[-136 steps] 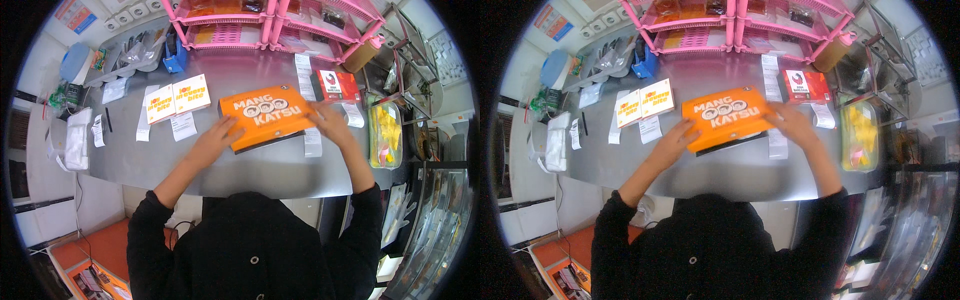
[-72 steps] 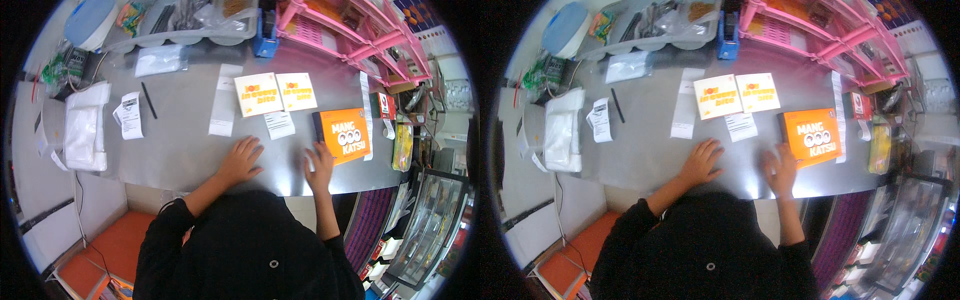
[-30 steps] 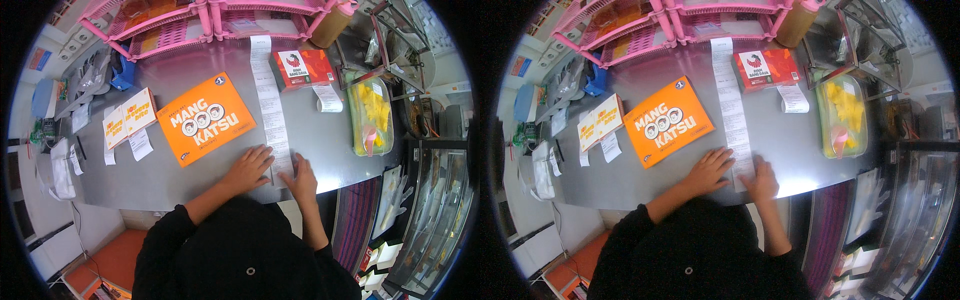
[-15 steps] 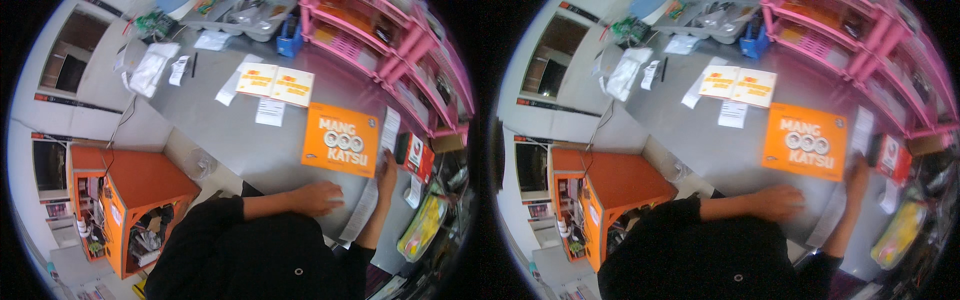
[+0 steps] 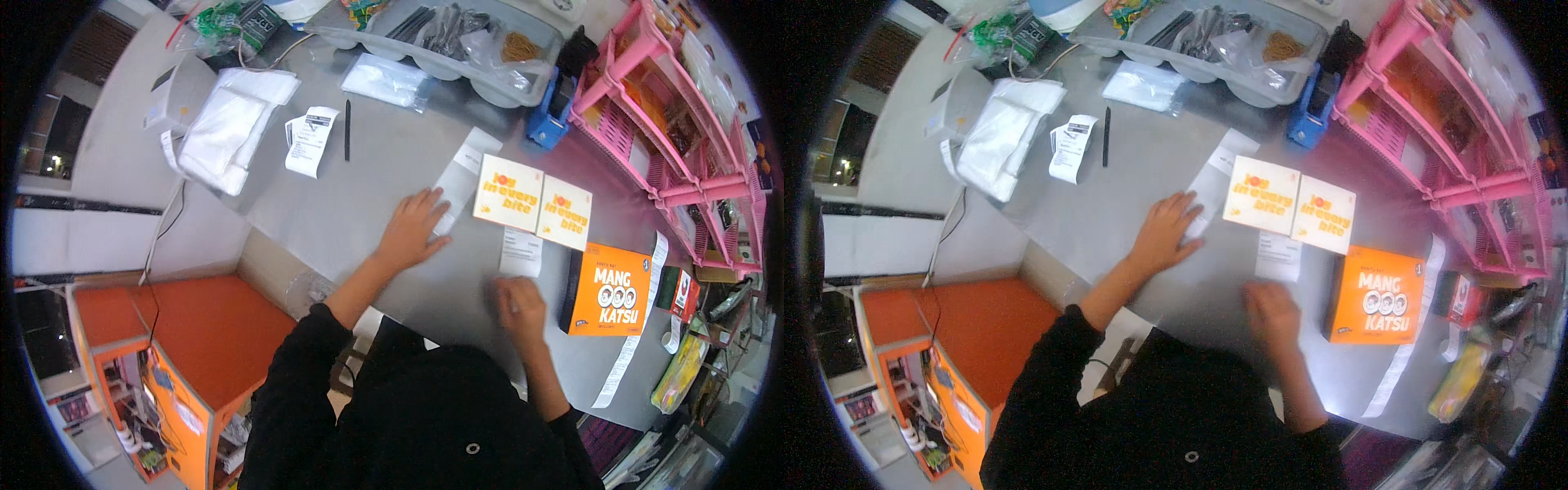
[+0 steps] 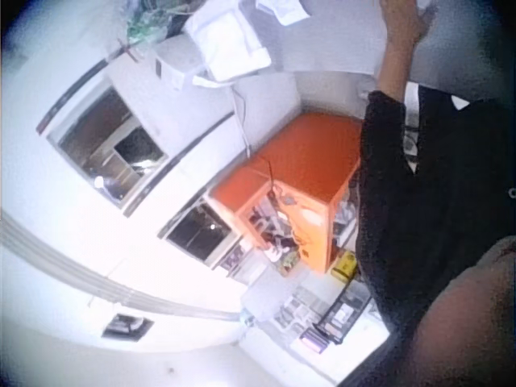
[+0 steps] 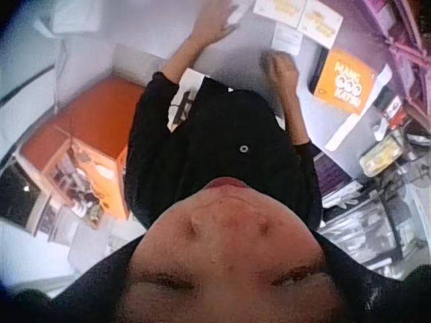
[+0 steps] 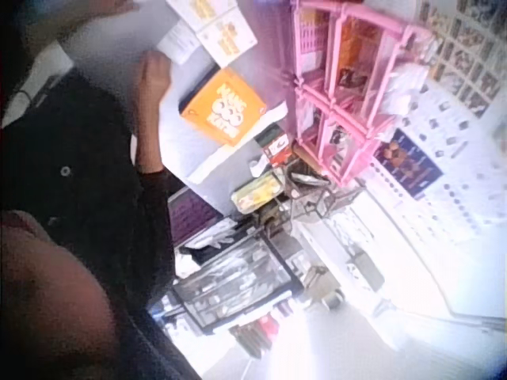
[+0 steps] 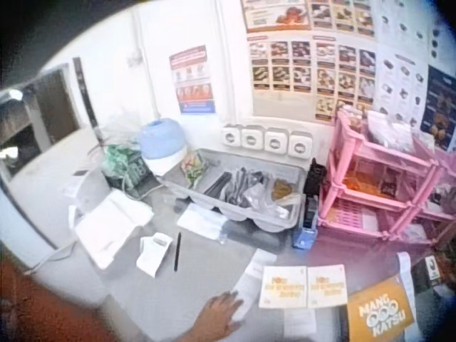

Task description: The person assembles bento boxes by placing rice, pickled vegetables, and fried cutlets into containers. They also handle receipts, place labels, and use a knife to cut a cutlet before packaging.

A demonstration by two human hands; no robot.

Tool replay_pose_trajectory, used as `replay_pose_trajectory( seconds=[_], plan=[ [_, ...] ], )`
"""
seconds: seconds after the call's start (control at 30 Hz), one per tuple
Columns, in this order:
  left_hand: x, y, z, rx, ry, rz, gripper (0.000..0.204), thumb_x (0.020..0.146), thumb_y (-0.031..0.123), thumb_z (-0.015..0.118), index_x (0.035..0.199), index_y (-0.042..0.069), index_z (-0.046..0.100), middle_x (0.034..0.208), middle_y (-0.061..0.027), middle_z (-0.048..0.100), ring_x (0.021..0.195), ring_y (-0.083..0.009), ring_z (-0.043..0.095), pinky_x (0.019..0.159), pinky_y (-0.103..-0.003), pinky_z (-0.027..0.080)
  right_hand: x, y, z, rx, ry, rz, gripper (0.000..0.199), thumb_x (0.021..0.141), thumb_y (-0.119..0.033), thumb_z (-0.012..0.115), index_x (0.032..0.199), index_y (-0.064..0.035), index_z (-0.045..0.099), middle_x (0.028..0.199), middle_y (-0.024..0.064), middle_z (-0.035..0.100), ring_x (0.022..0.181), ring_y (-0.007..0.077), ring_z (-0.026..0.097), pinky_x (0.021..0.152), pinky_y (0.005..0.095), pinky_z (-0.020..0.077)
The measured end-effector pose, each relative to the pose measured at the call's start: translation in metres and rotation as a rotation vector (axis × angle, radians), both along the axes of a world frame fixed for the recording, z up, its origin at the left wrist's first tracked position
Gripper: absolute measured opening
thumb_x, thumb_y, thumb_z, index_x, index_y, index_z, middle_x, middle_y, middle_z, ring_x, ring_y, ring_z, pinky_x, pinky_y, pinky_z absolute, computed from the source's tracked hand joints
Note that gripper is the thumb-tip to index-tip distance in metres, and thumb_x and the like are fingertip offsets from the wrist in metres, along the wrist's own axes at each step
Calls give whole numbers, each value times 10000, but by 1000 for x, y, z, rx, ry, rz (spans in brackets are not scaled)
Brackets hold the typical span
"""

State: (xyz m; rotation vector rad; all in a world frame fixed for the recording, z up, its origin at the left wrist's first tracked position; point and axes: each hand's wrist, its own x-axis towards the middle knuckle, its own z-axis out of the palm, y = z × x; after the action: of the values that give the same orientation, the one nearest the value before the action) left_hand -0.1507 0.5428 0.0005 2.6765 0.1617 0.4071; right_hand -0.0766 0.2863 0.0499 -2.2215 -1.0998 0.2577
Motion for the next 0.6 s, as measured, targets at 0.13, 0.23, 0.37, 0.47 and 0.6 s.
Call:
replay_pose_trajectory(
  seconds=[0.13,0.23,0.37,0.47,0.6],
  plan=[
    [3,6,3,-69,67,-62,586,789,391,633,1231,28,501,1314,-189,432,1251,-353,376,1018,-483,308,-50,36,-38,-112,1,143,165,767,-196,670,902,-108,630,886,100,617,848,318,577,760,432,460],
    [-1,8,-5,-87,-9,-59,610,796,430,612,1227,12,502,1320,-185,421,1264,-346,352,1012,-473,306,-60,38,-49,-176,-150,138,193,734,-199,695,884,-103,622,841,106,594,808,318,562,713,436,438],
    [-6,11,-13,-146,-36,-38,631,803,464,589,1227,3,506,1320,-190,426,1266,-347,349,1013,-478,293,-61,42,-58,-140,-183,176,236,713,-102,682,924,-68,581,873,132,574,822,335,540,726,433,423],
    [-9,13,-12,-194,-50,-39,642,802,460,595,1230,-9,501,1341,-195,416,1265,-350,352,1016,-481,286,-62,48,-53,-126,-172,166,154,719,-161,670,841,-86,612,813,130,578,790,346,546,710,457,417],
    [-9,14,-16,-351,-272,3,559,797,365,633,1219,20,508,1322,-204,430,1246,-364,367,1014,-492,290,-63,54,-51,-154,-160,164,114,743,-150,615,818,-66,606,806,150,585,793,374,538,723,468,410]
  ],
)
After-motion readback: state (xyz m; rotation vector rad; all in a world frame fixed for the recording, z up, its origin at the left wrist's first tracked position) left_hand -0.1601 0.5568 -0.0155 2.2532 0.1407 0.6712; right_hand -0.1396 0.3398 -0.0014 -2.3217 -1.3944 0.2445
